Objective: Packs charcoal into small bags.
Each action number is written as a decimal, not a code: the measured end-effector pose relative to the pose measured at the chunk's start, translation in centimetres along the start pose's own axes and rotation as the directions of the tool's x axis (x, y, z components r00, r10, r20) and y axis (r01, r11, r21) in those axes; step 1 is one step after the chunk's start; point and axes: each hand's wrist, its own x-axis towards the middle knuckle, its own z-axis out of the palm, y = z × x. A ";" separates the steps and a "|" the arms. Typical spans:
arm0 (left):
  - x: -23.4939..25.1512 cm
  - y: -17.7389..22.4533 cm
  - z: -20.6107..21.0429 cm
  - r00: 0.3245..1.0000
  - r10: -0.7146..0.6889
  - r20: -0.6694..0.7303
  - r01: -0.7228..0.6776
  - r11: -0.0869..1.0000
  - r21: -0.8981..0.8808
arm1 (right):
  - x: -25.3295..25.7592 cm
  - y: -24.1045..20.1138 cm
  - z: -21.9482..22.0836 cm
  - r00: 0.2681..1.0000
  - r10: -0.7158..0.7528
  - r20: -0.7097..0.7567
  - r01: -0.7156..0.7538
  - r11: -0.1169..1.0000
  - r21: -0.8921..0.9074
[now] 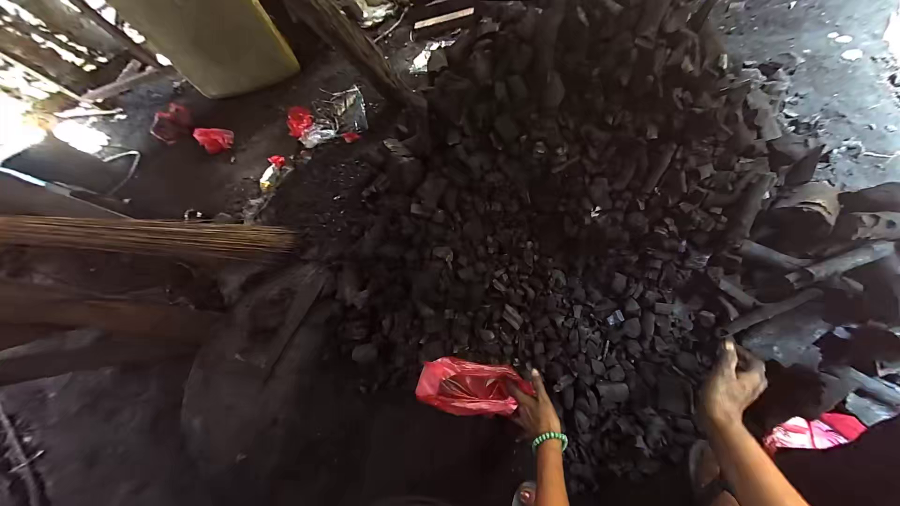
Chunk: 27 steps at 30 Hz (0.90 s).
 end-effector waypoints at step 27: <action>-5.0 4.6 2.6 0.901 0.356 0.248 -0.362 0.932 -0.023 | -9.7 1.8 8.9 0.618 0.098 0.780 -0.661 0.602 0.448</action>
